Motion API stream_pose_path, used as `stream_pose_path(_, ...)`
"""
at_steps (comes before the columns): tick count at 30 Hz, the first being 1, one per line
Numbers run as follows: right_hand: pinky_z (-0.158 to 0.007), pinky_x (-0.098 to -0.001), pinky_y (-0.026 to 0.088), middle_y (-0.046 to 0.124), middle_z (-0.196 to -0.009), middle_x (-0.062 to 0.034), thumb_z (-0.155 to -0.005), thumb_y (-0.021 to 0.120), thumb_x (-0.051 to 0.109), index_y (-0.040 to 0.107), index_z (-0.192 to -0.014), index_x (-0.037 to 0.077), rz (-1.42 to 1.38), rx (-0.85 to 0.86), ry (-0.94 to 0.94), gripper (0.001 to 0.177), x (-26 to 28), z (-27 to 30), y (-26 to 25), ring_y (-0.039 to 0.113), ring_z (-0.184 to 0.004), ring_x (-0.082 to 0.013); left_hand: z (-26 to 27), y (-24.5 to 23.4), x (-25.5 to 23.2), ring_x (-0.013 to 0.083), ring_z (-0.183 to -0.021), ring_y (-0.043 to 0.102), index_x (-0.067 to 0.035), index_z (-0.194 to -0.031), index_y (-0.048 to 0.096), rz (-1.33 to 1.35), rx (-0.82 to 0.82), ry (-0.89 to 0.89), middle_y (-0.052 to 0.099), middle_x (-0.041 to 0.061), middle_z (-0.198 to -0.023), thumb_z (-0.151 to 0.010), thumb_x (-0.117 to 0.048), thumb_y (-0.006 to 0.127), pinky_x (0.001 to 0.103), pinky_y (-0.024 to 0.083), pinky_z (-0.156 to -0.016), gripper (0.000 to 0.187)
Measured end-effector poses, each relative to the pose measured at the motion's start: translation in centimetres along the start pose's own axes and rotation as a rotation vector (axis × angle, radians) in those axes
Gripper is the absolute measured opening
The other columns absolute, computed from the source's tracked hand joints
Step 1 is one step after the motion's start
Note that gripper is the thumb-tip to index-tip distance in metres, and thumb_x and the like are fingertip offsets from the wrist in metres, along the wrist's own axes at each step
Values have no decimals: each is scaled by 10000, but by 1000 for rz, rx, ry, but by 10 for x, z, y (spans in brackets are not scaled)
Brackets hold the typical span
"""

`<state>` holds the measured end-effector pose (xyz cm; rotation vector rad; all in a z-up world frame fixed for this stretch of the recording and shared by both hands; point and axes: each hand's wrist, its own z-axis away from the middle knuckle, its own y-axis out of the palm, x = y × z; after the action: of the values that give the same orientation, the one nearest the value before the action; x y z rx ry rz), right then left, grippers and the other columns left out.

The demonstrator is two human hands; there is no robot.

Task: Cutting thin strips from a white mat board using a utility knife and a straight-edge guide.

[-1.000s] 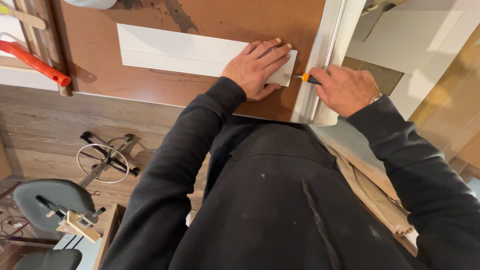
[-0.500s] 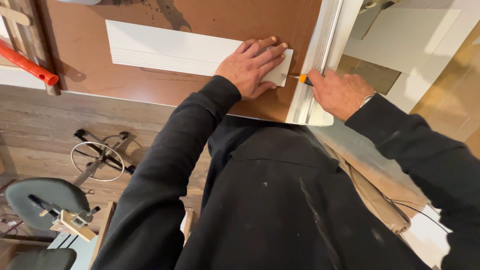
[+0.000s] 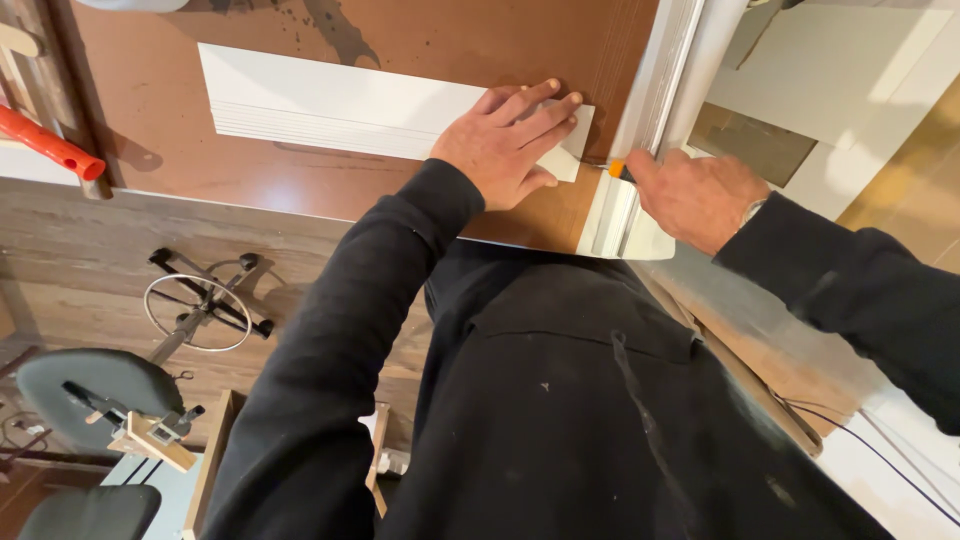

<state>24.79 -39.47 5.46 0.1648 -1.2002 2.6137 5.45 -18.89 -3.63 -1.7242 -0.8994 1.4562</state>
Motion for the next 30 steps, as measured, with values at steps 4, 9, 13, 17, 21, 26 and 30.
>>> stream_pose_path(4,-547,-465,578,637,-761,-192,-1025,533,275,484,-1111,31,31,83,24,263,0,1,-1,713,-637,-370,-2,-1,-3,250,-1460,388,-82,-1421,611,-1,1,0,462,23,-1572,-873,-435,791,462,410,-1134,676)
stream_pose_path(9,-544,-468,586,632,-772,-196,-1019,523,280,472,-1111,18,8,142,17,282,-6,-5,-3,715,-641,-375,-1,0,0,238,-1465,385,-93,-1403,616,-8,-2,-2,466,13,-1570,-866,-440,785,458,419,-1140,661)
stream_pose_path(13,-589,-484,584,641,-768,-196,-1027,508,293,470,-1111,24,-6,153,2,284,-9,-5,-5,715,-684,-390,-2,2,2,239,-1468,384,-90,-1406,612,-3,9,-2,464,10,-1568,-877,-453,776,455,421,-1132,662)
stream_pose_path(17,-596,-488,579,643,-774,-194,-1023,499,309,468,-1119,32,-6,154,-10,295,-12,-5,-5,714,-682,-393,-2,2,1,247,-1463,385,-80,-1393,611,-13,4,-3,460,22,-1571,-886,-461,770,458,422,-1131,653)
stream_pose_path(21,-587,-483,581,645,-783,-183,-1014,498,308,464,-1128,40,17,172,-2,293,-9,-5,-10,718,-672,-381,-1,1,1,243,-1465,384,-82,-1412,607,-11,-1,6,450,20,-1587,-891,-456,759,448,424,-1130,659)
stream_pose_path(26,-579,-480,577,650,-782,-172,-1023,500,321,460,-1138,51,-8,207,21,296,-9,-6,-14,716,-649,-371,-1,2,2,246,-1466,384,-80,-1406,605,25,1,-7,445,27,-1584,-891,-457,746,458,422,-1136,654)
stream_pose_path(30,-575,-478,575,652,-775,-168,-1013,514,311,464,-1131,61,1,191,38,281,-7,-3,-14,714,-656,-367,-5,-5,0,256,-1468,386,-72,-1393,607,29,30,-4,460,34,-1571,-894,-458,742,463,423,-1128,645)
